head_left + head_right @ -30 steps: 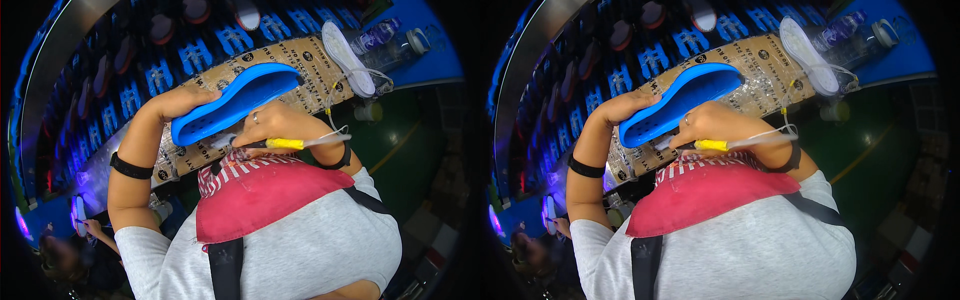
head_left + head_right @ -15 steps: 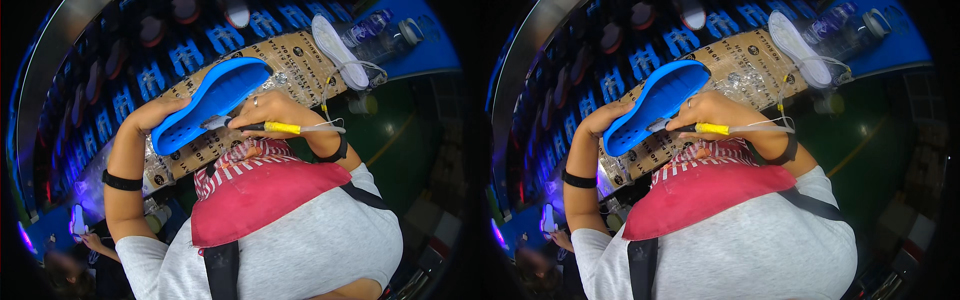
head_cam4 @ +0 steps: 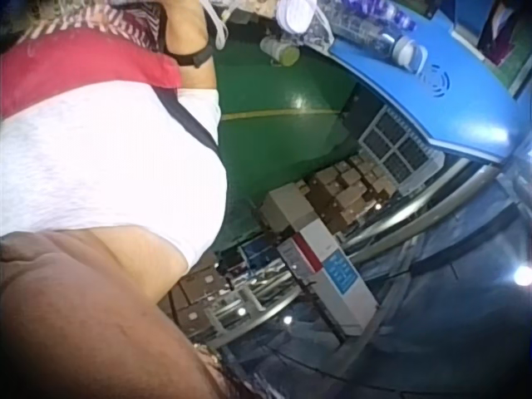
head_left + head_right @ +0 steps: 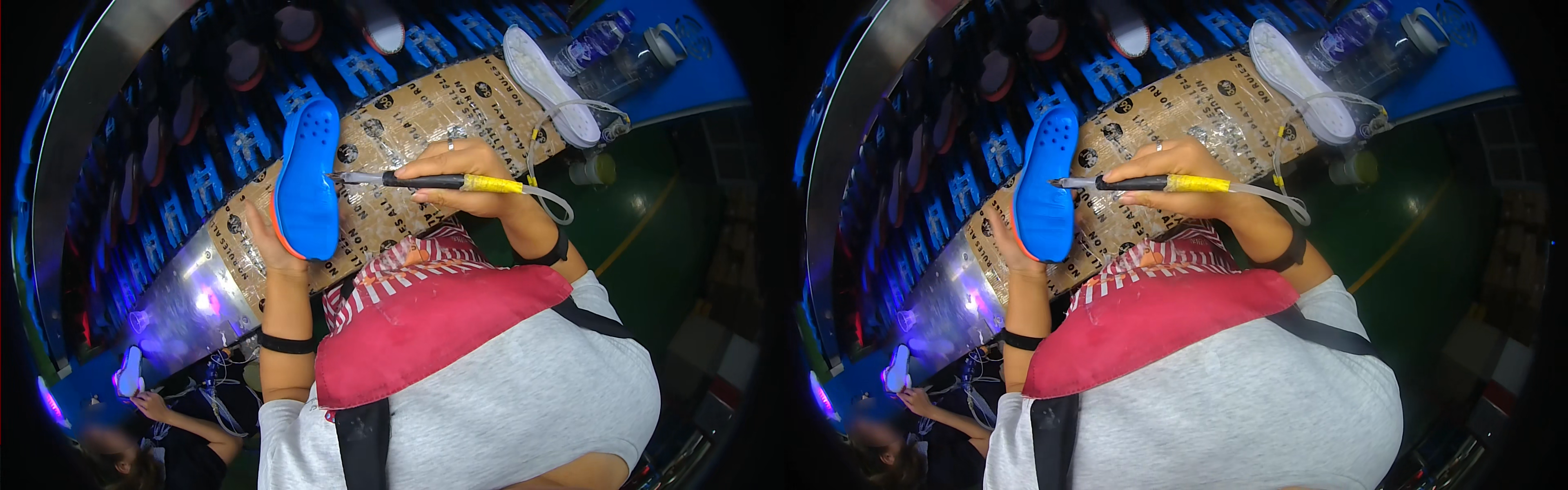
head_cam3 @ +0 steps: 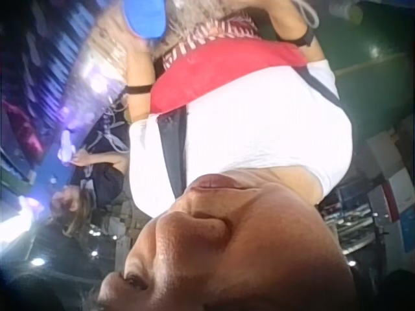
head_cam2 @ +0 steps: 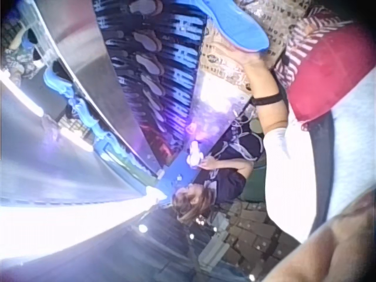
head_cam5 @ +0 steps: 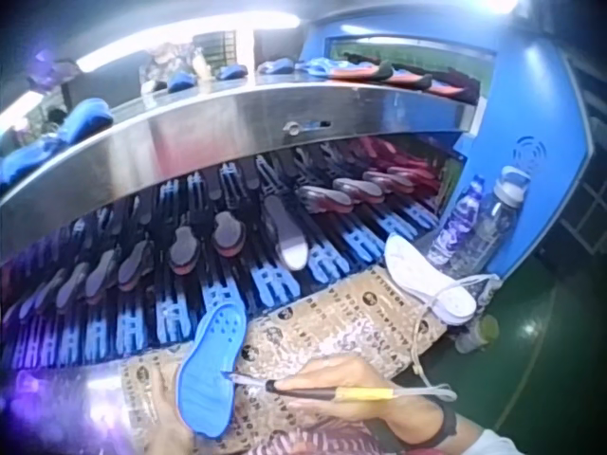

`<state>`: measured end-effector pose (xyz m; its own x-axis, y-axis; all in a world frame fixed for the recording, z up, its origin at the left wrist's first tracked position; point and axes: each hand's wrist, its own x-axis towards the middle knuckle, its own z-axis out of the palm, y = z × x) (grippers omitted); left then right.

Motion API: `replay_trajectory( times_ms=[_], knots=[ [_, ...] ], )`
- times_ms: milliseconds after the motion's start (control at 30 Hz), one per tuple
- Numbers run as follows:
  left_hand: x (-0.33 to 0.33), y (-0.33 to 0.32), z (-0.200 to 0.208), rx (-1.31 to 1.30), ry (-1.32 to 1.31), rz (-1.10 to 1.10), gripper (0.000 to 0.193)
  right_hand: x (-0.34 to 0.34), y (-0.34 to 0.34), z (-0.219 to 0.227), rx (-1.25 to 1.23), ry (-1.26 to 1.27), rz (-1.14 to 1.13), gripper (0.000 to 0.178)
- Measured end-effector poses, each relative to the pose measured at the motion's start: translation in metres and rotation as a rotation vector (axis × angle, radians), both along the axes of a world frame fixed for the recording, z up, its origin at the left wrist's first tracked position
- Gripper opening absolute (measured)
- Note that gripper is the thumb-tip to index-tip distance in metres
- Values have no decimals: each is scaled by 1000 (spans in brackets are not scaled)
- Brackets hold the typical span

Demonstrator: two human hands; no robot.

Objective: Applying adhesive to the interior edges and surfaces of blue shoe soles using a handheld applicator brush.

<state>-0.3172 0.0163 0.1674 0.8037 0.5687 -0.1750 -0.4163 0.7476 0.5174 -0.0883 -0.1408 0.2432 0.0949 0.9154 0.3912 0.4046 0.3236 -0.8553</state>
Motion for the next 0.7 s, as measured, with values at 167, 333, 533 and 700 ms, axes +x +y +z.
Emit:
replay_trajectory(
  times_ms=[167, 333, 533, 700],
  knots=[
    [-4, -27, -41, -405, -68, -75, 85, -7, 0, -3, 22, -1, -122, 27],
    [1, -34, -52, -463, -238, -178, 77, -22, 7, 7, -34, 77, -277, 26],
    [16, -51, -24, -562, -277, 37, 74, -48, 36, 22, 234, -254, -329, 22],
    [33, -54, 1, -129, 48, 122, 61, -64, 51, 10, 151, -581, -352, 26]
  ],
)
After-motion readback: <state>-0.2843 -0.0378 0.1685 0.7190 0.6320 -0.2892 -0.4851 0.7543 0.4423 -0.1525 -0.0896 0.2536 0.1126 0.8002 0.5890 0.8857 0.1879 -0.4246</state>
